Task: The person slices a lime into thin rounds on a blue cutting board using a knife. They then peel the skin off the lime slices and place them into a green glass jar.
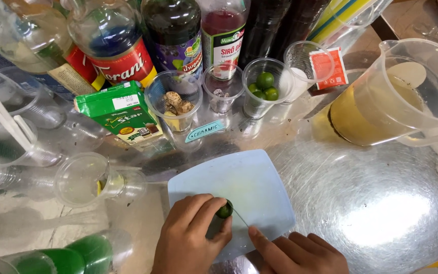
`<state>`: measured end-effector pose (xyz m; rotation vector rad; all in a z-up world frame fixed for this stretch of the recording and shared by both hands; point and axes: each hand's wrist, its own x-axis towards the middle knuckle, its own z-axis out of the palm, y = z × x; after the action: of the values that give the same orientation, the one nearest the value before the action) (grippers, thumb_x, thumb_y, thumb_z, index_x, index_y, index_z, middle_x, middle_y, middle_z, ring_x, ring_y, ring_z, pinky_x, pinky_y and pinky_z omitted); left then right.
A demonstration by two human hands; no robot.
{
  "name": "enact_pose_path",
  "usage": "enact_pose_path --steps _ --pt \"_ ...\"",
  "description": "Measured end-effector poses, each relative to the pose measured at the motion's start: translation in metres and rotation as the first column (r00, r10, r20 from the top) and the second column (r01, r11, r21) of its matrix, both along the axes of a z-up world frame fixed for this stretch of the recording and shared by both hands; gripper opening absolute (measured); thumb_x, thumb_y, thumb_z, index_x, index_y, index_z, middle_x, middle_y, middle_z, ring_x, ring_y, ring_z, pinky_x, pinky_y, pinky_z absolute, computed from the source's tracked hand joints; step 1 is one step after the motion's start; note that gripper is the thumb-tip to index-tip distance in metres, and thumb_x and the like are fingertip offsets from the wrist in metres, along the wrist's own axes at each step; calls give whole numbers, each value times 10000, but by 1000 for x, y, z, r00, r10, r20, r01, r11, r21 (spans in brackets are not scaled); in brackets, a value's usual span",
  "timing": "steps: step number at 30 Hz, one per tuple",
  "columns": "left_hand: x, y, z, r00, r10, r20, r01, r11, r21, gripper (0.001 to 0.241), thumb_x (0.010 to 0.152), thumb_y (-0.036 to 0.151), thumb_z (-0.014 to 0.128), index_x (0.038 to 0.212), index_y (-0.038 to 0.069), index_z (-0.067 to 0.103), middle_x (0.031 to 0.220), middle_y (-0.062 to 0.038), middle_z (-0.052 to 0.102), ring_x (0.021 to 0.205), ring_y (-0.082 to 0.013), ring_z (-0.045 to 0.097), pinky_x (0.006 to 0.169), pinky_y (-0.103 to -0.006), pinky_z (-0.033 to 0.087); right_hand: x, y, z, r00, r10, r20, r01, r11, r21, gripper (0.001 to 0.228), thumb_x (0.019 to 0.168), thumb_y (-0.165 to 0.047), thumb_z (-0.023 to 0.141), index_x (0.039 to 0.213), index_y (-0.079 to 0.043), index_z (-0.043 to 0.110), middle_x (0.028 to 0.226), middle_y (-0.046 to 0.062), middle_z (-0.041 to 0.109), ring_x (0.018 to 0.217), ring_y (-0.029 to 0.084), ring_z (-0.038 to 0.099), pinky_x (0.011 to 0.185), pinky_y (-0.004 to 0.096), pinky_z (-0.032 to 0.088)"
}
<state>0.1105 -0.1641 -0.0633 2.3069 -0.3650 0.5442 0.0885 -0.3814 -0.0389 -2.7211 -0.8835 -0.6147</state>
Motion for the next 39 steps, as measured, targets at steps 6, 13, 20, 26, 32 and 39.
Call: enact_pose_path --steps 6,13,20,26,32,39 --pt "-1 -1 0 998 46 36 -47 999 26 219 811 155 837 994 111 724 993 -15 717 886 -204 672 816 -334 561 -1 2 -2 1000 -16 1 16 1000 11 343 855 -358 785 1185 -278 737 597 -102 634 426 89 511 377 275 412" --pt "-2 -1 -7 998 46 45 -48 998 39 219 820 184 835 996 114 726 1016 -33 713 887 -221 677 822 -356 561 -1 5 -6 999 36 11 -36 998 46 338 881 -353 796 1185 -220 733 573 -112 602 401 59 456 371 247 397" --pt "-2 1 -6 1000 26 0 -26 999 34 252 810 170 848 1019 117 718 1025 -22 715 897 -206 677 817 -337 564 3 1 -14 992 105 -76 -102 994 38 323 929 -279 686 1229 -162 717 547 -80 530 401 88 443 371 275 417" --pt "0 1 -7 1000 18 21 -19 999 48 249 825 184 844 1022 111 710 1026 -22 714 889 -208 682 823 -342 565 13 11 -12 983 114 -144 -105 992 65 338 961 -263 534 1224 -154 716 563 -45 527 422 136 471 402 314 451" --pt "0 1 -9 1000 20 -15 -19 1000 19 230 816 172 835 1008 121 718 1012 -10 728 899 -201 692 829 -346 556 12 11 -12 984 132 -116 -122 989 86 322 955 -186 546 1224 -130 713 574 -36 519 436 149 468 407 316 442" --pt "0 4 -1 997 -40 -72 40 999 -5 228 841 137 805 1042 102 704 1019 -27 710 914 -207 674 845 -345 548 0 -1 -24 992 94 -89 -85 992 94 325 867 -146 650 1180 -173 735 550 -70 541 413 91 445 390 275 438"
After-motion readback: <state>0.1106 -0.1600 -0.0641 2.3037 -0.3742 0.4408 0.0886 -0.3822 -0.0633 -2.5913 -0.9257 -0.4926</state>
